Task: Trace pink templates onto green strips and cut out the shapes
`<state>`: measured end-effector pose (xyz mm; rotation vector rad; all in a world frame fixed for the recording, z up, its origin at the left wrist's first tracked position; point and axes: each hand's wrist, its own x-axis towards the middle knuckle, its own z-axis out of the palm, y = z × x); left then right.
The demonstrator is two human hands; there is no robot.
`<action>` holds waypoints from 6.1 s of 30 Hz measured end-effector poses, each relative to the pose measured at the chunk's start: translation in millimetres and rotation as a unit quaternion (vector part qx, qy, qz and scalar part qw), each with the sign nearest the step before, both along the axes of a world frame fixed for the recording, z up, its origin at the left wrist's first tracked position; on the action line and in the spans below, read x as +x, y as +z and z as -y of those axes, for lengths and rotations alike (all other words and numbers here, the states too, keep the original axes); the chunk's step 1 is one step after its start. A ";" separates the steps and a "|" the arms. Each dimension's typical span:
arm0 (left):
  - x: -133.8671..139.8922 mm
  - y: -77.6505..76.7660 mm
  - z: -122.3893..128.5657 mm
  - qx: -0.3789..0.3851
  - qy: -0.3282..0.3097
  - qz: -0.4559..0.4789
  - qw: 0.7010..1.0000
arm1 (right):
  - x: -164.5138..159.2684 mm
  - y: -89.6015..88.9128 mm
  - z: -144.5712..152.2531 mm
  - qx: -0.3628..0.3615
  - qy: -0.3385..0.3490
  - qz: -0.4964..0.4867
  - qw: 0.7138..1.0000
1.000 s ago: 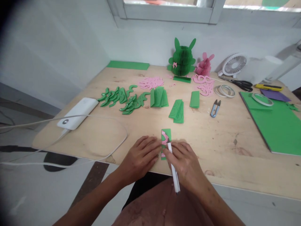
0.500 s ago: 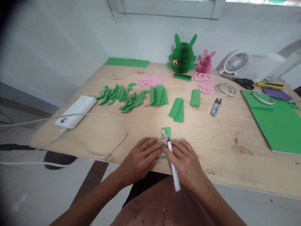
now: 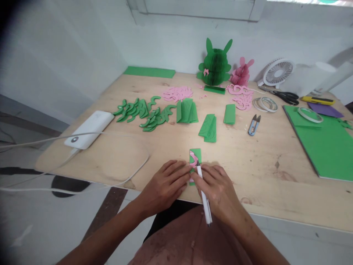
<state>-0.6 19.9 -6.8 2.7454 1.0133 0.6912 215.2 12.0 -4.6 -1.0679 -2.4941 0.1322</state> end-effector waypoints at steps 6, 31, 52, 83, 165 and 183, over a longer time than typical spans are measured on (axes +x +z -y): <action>-0.2 -0.5 0.0 -0.003 -0.001 -0.002 1.000 | 0.3 -1.8 -0.2 -0.001 0.002 0.007 1.000; -2.1 4.2 -3.2 -0.060 0.001 0.082 0.995 | -0.4 2.5 -1.0 -0.002 -0.003 0.006 1.000; -5.1 7.7 -15.5 -0.027 0.012 0.064 0.998 | -2.4 4.8 -2.0 -0.007 0.002 -0.003 1.000; -13.5 7.6 -33.4 -0.033 -0.046 -0.037 0.998 | -0.6 -0.9 -0.8 0.017 0.000 0.001 1.000; 5.0 -3.1 -3.1 -0.039 0.129 -0.039 0.990 | -1.2 3.6 -1.7 0.000 -0.003 -0.003 1.000; 3.6 -4.9 -2.7 -0.033 0.127 -0.039 0.991 | -0.2 -0.4 -1.3 0.021 -0.001 -0.007 1.000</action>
